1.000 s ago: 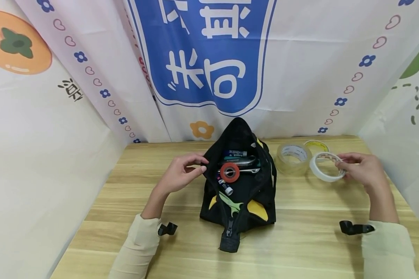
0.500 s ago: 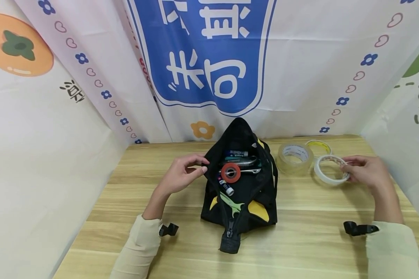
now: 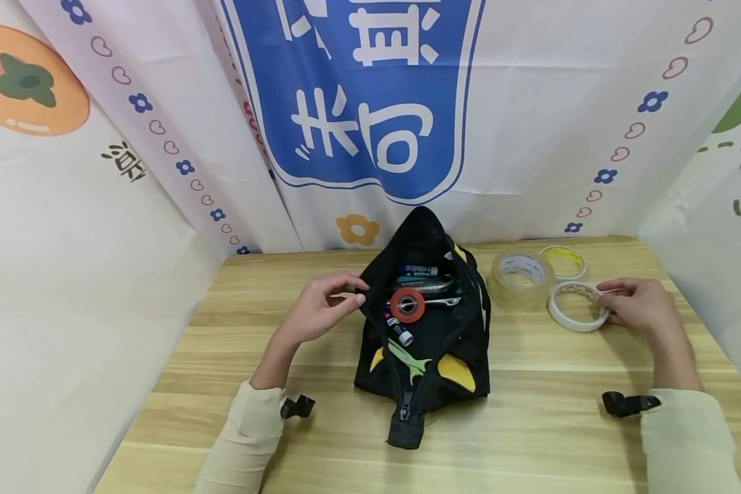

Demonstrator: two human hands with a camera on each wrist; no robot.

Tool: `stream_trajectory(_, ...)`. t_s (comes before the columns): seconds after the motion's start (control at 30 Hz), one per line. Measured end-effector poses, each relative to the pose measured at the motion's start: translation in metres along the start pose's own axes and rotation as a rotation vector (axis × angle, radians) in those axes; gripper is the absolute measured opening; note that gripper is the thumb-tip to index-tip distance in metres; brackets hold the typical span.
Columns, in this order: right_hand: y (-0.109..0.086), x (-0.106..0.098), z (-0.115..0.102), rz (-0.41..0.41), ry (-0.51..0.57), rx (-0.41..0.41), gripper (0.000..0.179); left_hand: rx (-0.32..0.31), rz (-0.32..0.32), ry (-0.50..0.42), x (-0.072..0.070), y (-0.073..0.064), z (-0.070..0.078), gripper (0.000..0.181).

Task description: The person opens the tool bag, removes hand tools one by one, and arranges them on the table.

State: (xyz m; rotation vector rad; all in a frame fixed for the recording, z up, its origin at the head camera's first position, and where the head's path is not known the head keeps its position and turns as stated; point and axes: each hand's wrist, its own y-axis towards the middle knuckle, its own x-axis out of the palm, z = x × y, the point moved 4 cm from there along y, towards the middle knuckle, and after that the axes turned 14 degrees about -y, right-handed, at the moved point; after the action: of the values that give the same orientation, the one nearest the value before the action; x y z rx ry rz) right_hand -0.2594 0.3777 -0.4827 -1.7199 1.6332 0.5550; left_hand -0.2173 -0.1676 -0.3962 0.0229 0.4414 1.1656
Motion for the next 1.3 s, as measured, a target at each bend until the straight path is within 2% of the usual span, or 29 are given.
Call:
stream_trajectory(0.07,0.0,0.0,0.001,-0.006,-0.021,0.008,0.046,-0.001,-0.002,-0.002,0.0,0.0,0.0,0.019)
stream_trajectory(0.17,-0.001,-0.004,-0.001,0.039,-0.105,0.004,0.055,-0.007,-0.003,-0.005,0.001,0.001,0.0,0.019)
stream_trajectory(0.3,-0.004,-0.011,-0.012,0.103,-0.192,-0.021,0.057,-0.016,-0.002,-0.008,0.001,0.002,-0.001,0.019)
stream_trajectory(0.43,-0.009,-0.014,-0.026,0.127,-0.199,-0.029,0.056,-0.02,0.0,0.0,0.002,0.003,0.0,0.02)
stream_trajectory(0.57,-0.011,-0.017,-0.039,0.154,-0.253,-0.054,0.053,-0.011,0.0,0.011,0.003,0.005,0.001,0.02)
stream_trajectory(0.67,-0.012,-0.018,-0.05,0.144,-0.211,-0.117,0.048,-0.003,-0.001,0.013,0.003,0.006,0.002,0.021)
stream_trajectory(0.83,-0.02,-0.014,-0.075,0.131,-0.073,-0.216,0.023,-0.003,-0.005,0.001,0.003,0.007,0.001,0.021)
stream_trajectory(0.9,-0.023,-0.013,-0.089,0.145,-0.048,-0.242,0.018,-0.004,-0.004,-0.001,0.003,0.006,0.001,0.02)
stream_trajectory(1.13,-0.035,-0.004,-0.131,0.171,-0.054,-0.27,0.041,-0.012,-0.004,0.0,0.003,0.004,-0.002,0.02)
stream_trajectory(1.3,-0.044,0.003,-0.151,0.208,-0.059,-0.311,0.04,-0.018,0.0,0.004,0.003,0.002,-0.003,0.019)
